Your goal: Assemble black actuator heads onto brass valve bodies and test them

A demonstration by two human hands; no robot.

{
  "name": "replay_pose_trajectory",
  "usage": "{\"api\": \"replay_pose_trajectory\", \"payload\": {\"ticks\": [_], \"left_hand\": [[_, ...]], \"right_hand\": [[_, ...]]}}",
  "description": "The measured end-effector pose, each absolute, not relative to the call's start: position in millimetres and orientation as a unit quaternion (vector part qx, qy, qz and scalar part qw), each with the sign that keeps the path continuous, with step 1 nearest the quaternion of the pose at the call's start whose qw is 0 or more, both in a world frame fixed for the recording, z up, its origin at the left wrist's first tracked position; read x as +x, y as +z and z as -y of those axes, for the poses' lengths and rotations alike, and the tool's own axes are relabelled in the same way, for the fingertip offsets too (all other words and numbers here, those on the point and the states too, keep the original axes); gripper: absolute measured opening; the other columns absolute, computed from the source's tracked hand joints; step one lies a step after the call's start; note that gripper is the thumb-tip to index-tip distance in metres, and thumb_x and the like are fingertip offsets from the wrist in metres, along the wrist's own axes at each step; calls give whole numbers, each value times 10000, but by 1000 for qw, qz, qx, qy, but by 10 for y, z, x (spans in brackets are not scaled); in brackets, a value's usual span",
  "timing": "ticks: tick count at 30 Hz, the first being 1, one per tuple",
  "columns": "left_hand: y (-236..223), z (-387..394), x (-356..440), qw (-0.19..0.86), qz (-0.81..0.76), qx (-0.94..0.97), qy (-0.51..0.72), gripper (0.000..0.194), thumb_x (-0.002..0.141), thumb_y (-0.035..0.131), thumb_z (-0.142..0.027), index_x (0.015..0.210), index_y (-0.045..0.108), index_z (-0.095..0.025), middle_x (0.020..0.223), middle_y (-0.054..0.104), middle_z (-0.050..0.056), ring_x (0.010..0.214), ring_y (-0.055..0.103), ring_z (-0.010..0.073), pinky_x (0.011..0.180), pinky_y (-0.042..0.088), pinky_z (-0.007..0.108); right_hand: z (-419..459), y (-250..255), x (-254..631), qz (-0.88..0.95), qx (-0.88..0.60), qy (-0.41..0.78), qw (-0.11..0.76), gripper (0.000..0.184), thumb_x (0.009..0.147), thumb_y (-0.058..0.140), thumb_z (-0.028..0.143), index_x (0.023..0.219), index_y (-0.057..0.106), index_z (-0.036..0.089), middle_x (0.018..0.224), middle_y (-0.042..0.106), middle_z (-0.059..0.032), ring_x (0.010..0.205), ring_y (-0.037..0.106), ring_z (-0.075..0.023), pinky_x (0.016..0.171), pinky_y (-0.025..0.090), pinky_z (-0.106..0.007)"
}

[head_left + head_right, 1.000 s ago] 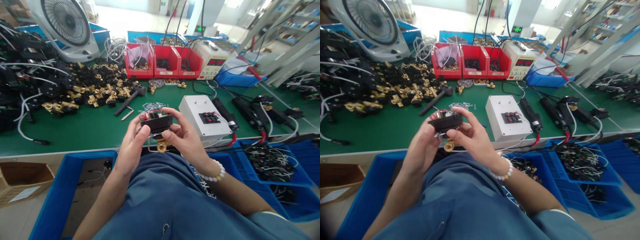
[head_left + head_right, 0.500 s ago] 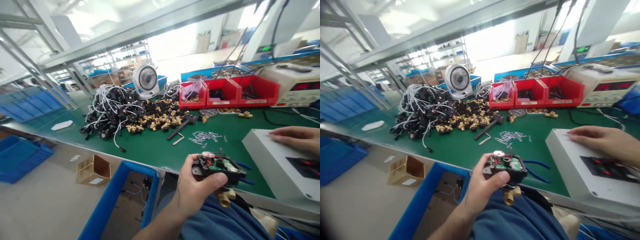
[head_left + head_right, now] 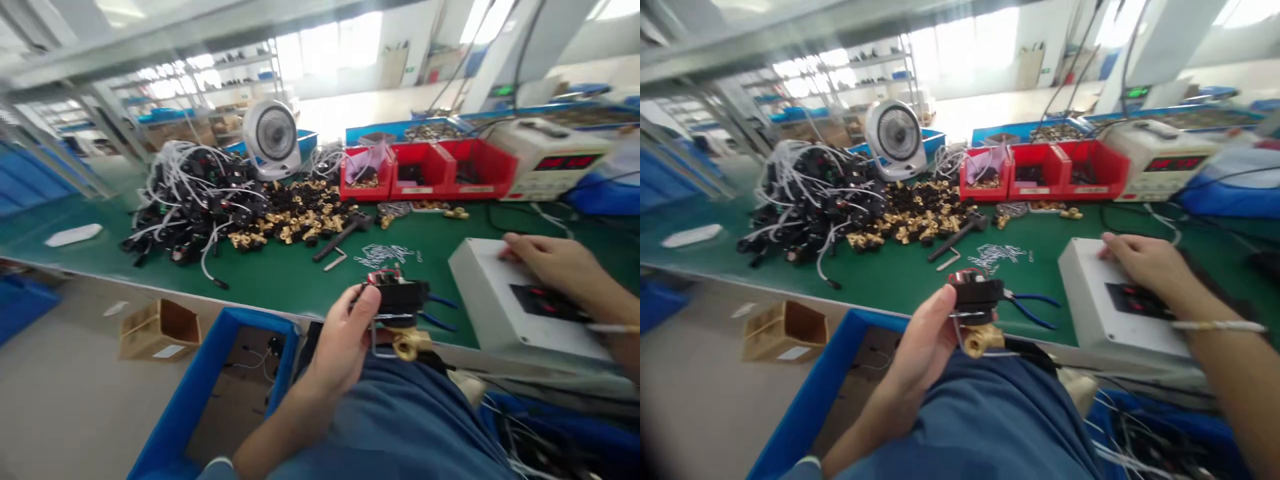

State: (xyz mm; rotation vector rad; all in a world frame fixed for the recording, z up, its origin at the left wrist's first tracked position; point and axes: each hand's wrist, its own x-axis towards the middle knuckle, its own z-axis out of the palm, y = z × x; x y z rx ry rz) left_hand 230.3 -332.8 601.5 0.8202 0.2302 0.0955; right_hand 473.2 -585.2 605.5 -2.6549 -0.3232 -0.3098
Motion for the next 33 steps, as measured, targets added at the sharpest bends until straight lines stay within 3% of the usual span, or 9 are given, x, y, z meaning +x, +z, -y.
{"api": "replay_pose_trajectory", "payload": {"ticks": [4, 9, 14, 20, 25, 33], "left_hand": [[5960, 3304, 2279, 910, -101, 400, 31, 613, 787, 800, -597, 1147, 697, -112, 973, 775, 112, 906, 762, 265, 764, 617, 324], [5948, 3307, 2240, 906, -93, 412, 35, 568, 822, 771, -590, 1142, 725, -123, 911, 783, 106, 859, 770, 249, 722, 624, 294], [5957, 3304, 2210, 898, -106, 426, 35, 528, 830, 757, -597, 1077, 739, -131, 813, 781, 82, 724, 761, 209, 649, 620, 259], [5989, 3331, 2194, 913, -91, 396, 35, 479, 855, 742, -575, 1133, 747, -184, 963, 803, 74, 920, 776, 244, 805, 641, 319], [6012, 3323, 2189, 907, -85, 410, 39, 475, 860, 738, -571, 1108, 758, -166, 986, 804, 83, 964, 772, 261, 853, 640, 341], [5994, 3318, 2161, 902, -95, 420, 41, 463, 884, 711, -572, 1125, 747, -177, 949, 802, 60, 816, 774, 208, 774, 642, 297]], "right_hand": [[5901, 5969, 4625, 90, -959, -61, 263, 479, 956, 510, 578, 818, 726, 174, 818, 753, -104, 715, 664, -196, 704, 503, -293], [5874, 5927, 4610, 82, -949, -47, 301, 325, 986, 550, 397, 831, 710, 159, 851, 746, -85, 723, 638, -161, 753, 489, -267], [5899, 5912, 4616, 83, -939, -52, 330, 325, 979, 582, 427, 808, 717, 185, 830, 738, -66, 704, 641, -163, 742, 505, -278], [5904, 5891, 4638, 89, -924, -61, 367, 317, 955, 638, 411, 733, 704, 194, 743, 718, -54, 637, 618, -151, 703, 517, -281], [5902, 5882, 4645, 88, -923, -61, 369, 298, 957, 644, 380, 734, 703, 190, 744, 721, -54, 620, 617, -140, 696, 529, -276], [5905, 5875, 4647, 96, -924, -65, 365, 282, 958, 632, 342, 731, 703, 190, 760, 735, -47, 631, 620, -134, 668, 508, -247]]}}
